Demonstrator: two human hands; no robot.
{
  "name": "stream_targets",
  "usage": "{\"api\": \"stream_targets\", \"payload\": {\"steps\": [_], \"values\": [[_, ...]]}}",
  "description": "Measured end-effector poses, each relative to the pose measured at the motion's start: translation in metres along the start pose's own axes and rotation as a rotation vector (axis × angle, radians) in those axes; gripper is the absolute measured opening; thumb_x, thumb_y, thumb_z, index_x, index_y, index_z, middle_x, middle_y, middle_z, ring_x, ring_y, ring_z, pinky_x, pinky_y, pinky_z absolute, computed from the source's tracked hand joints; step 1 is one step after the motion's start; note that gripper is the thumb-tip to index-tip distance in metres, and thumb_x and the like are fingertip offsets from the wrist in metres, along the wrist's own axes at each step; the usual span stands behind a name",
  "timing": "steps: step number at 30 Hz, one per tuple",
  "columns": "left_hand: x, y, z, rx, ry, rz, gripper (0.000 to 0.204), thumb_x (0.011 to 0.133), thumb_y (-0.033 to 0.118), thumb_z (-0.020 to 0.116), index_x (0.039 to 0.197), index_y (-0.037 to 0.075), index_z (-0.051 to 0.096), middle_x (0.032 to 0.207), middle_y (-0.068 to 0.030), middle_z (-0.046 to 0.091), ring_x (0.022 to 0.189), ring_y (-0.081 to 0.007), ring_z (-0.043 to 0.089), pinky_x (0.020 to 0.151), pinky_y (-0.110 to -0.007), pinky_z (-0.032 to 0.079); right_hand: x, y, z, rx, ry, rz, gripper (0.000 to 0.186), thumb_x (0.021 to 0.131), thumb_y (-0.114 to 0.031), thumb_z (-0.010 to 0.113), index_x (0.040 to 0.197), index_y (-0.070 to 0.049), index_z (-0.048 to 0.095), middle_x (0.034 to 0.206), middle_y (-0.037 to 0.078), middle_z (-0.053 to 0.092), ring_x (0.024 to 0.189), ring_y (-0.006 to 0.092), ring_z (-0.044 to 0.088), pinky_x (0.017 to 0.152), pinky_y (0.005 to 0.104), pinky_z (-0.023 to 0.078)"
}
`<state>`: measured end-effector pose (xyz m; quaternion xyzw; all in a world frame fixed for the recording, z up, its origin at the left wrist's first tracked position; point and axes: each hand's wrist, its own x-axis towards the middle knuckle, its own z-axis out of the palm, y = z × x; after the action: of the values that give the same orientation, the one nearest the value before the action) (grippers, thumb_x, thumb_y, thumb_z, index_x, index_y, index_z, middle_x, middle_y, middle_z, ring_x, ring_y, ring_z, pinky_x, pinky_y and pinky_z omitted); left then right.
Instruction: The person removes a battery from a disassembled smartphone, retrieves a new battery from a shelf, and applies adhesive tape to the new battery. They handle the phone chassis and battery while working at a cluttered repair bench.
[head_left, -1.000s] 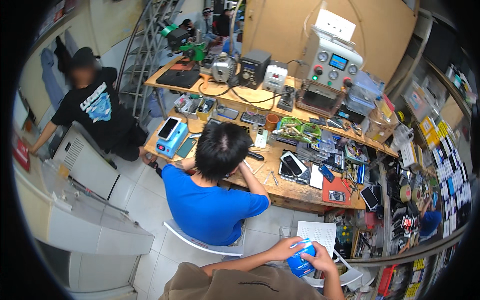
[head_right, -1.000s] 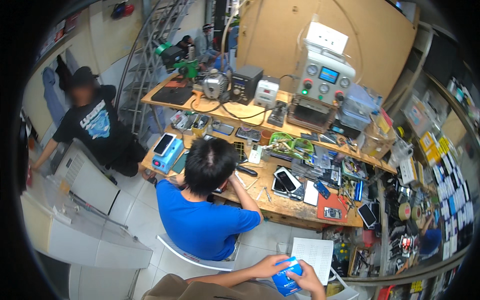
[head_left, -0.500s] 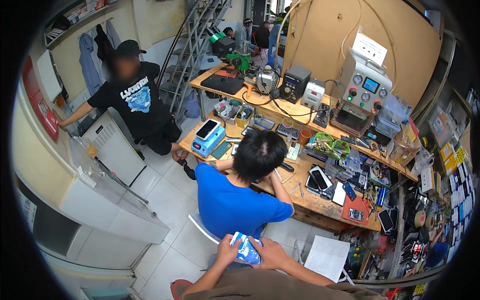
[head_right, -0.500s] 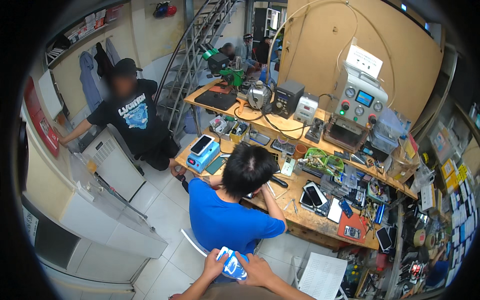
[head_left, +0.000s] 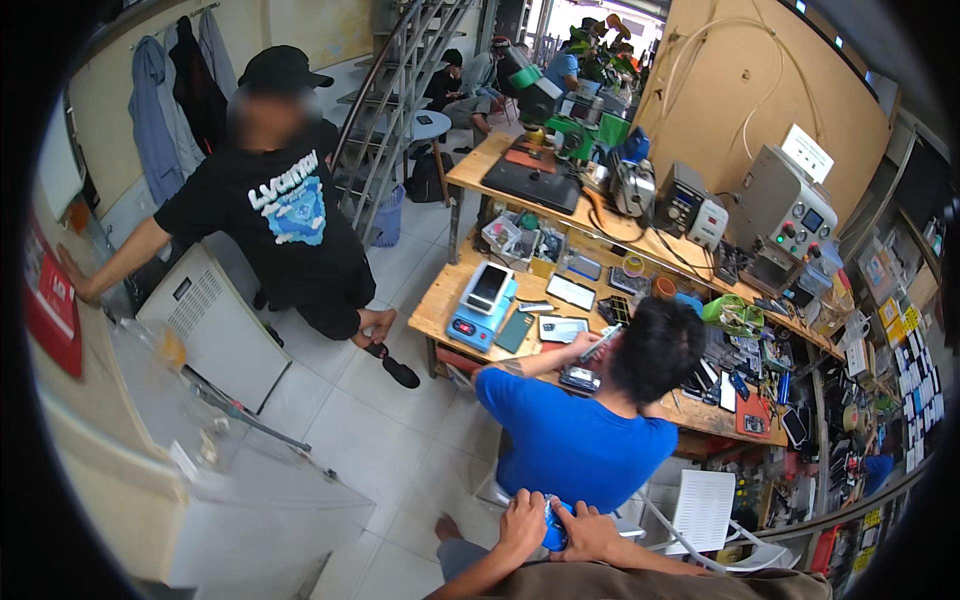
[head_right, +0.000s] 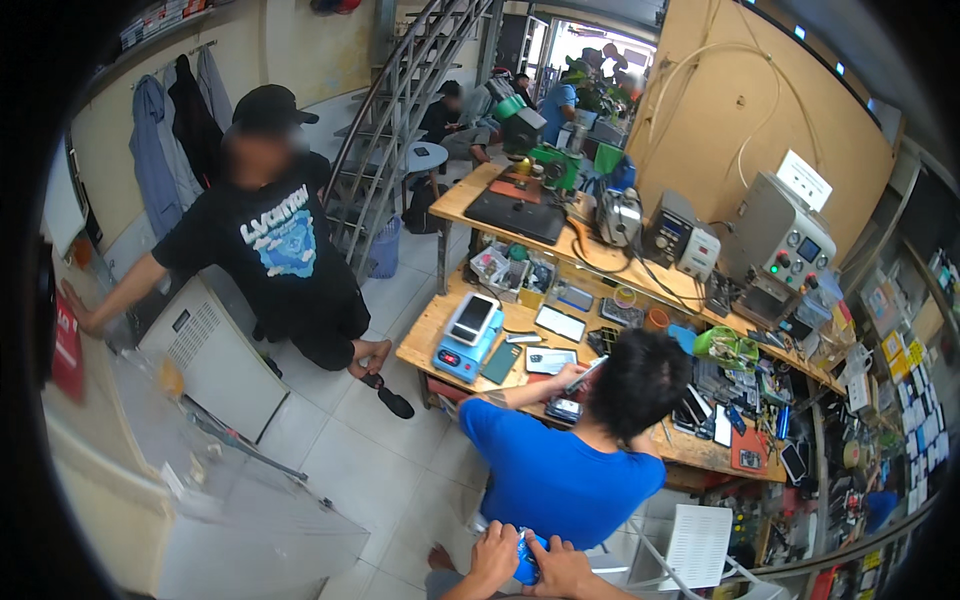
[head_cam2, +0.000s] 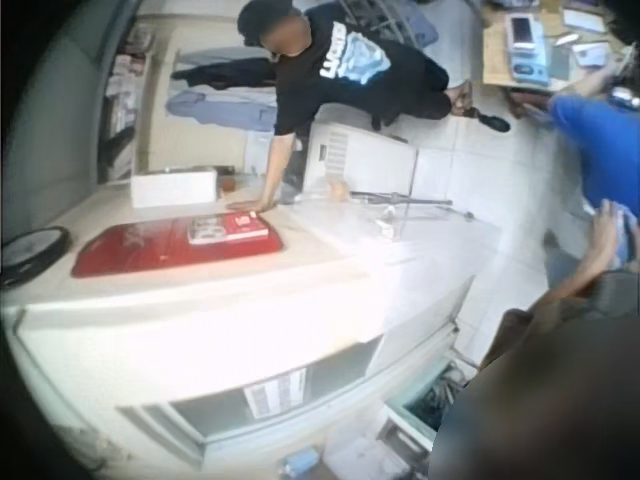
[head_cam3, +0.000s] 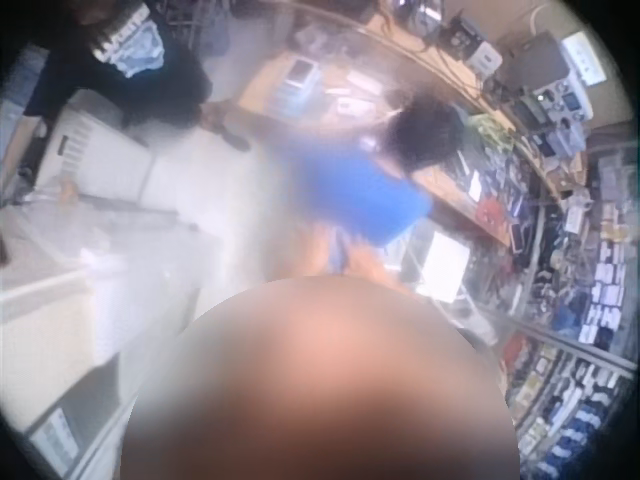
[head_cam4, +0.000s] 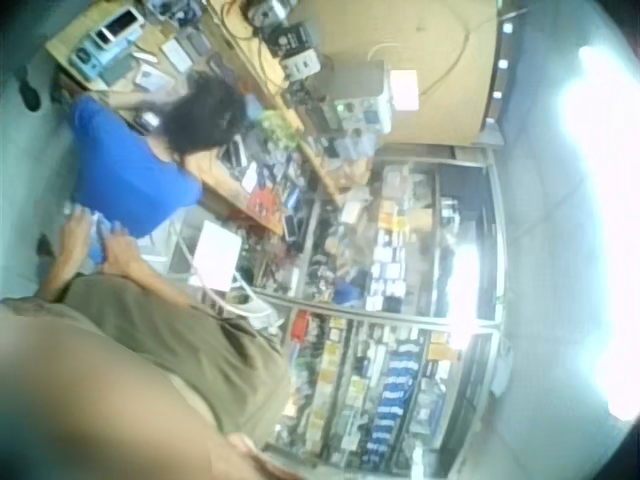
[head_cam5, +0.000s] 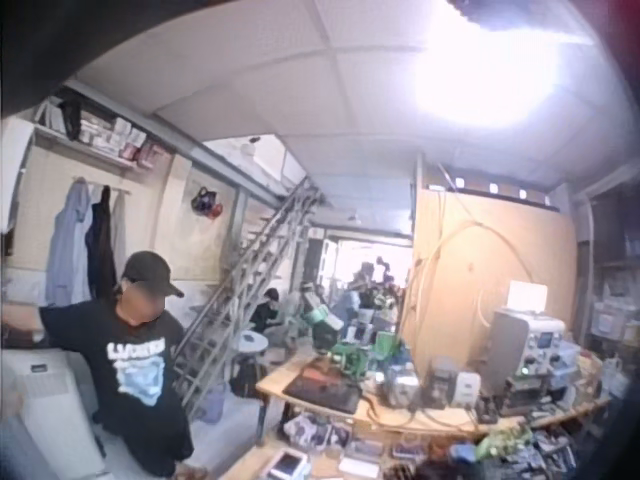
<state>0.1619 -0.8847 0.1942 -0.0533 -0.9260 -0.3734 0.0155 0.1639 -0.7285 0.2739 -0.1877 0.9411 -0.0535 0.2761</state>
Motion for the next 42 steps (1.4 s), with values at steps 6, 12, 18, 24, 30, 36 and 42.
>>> {"api": "stream_targets", "payload": {"steps": [6, 12, 18, 24, 30, 36, 42], "values": [[0.016, -0.059, -0.055, -0.125, -0.123, -0.162, 0.024, 0.094, 0.023, 0.065, 0.098, 0.001, 0.057, 0.097, -0.024, 0.065, 0.088, -0.0448, 0.068, 0.075, -0.055, 0.054, 0.042, -0.071, -0.02, -0.071, -0.082, 0.042, 0.117, 0.065, -0.066, 0.08, 0.159, -0.02, 0.028, 0.119, 0.026, 0.057, 0.105, 0.046, 0.063, 0.086, 0.052, 0.055], [0.027, -0.113, -0.088, -0.33, -0.358, -0.344, 0.067, 0.076, 0.045, 0.086, 0.117, 0.0, 0.058, 0.11, -0.0224, 0.069, 0.106, -0.0387, 0.067, 0.089, -0.046, 0.053, 0.071, -0.104, -0.028, -0.178, -0.009, -0.033, 0.117, 0.063, -0.067, 0.082, 0.159, -0.023, 0.03, 0.116, 0.022, 0.058, 0.103, 0.0414, 0.063, 0.082, 0.0517, 0.055], [0.036, -0.104, -0.101, -0.166, -0.297, -0.215, 0.05, 0.08, 0.035, 0.083, 0.108, 0.002, 0.058, 0.108, -0.0215, 0.069, 0.103, -0.04, 0.067, 0.085, -0.048, 0.053, 0.071, -0.112, -0.023, -0.129, 0.074, 0.034, 0.116, 0.06, -0.068, 0.082, 0.157, -0.023, 0.035, 0.112, 0.02, 0.058, 0.101, 0.0416, 0.064, 0.08, 0.0515, 0.055], [0.041, -0.064, -0.107, -0.048, -0.24, 0.143, 0.023, 0.088, 0.016, 0.071, 0.1, 0.003, 0.056, 0.095, -0.0186, 0.065, 0.093, -0.0394, 0.067, 0.075, -0.053, 0.053, 0.054, -0.105, -0.012, -0.043, 0.165, 0.195, 0.116, 0.059, -0.069, 0.081, 0.152, -0.012, 0.04, 0.111, 0.022, 0.059, 0.103, 0.0408, 0.063, 0.081, 0.0503, 0.056], [0.036, -0.031, -0.102, -0.181, -0.304, 0.416, 0.021, 0.097, 0.029, 0.061, 0.097, 0.008, 0.062, 0.087, -0.0112, 0.067, 0.071, -0.035, 0.068, 0.064, -0.047, 0.053, 0.02, -0.091, 0.005, 0.123, 0.358, 0.295, 0.12, 0.057, -0.064, 0.081, 0.155, -0.009, 0.038, 0.107, 0.021, 0.058, 0.095, 0.0405, 0.064, 0.08, 0.0498, 0.055], [0.064, -0.042, -0.078, -0.621, -0.655, 0.076, 0.024, 0.103, 0.026, 0.056, 0.101, 0.004, 0.067, 0.079, -0.0103, 0.068, 0.07, -0.0217, 0.066, 0.069, -0.036, 0.052, -0.019, -0.077, 0.022, 0.209, 0.474, 0.373, 0.113, 0.059, -0.056, 0.08, 0.153, -0.008, 0.041, 0.101, 0.02, 0.058, 0.091, 0.0374, 0.062, 0.078, 0.0475, 0.055], [0.054, -0.035, -0.054, -0.305, -0.727, 0.258, 0.036, 0.09, 0.017, 0.069, 0.122, 0.004, 0.058, 0.111, -0.0132, 0.069, 0.094, -0.0206, 0.068, 0.083, -0.036, 0.054, -0.045, -0.05, 0.035, 0.13, 0.66, 0.227, 0.11, 0.058, -0.054, 0.082, 0.15, -0.007, 0.044, 0.103, 0.02, 0.058, 0.095, 0.0368, 0.062, 0.075, 0.0467, 0.055]]}}
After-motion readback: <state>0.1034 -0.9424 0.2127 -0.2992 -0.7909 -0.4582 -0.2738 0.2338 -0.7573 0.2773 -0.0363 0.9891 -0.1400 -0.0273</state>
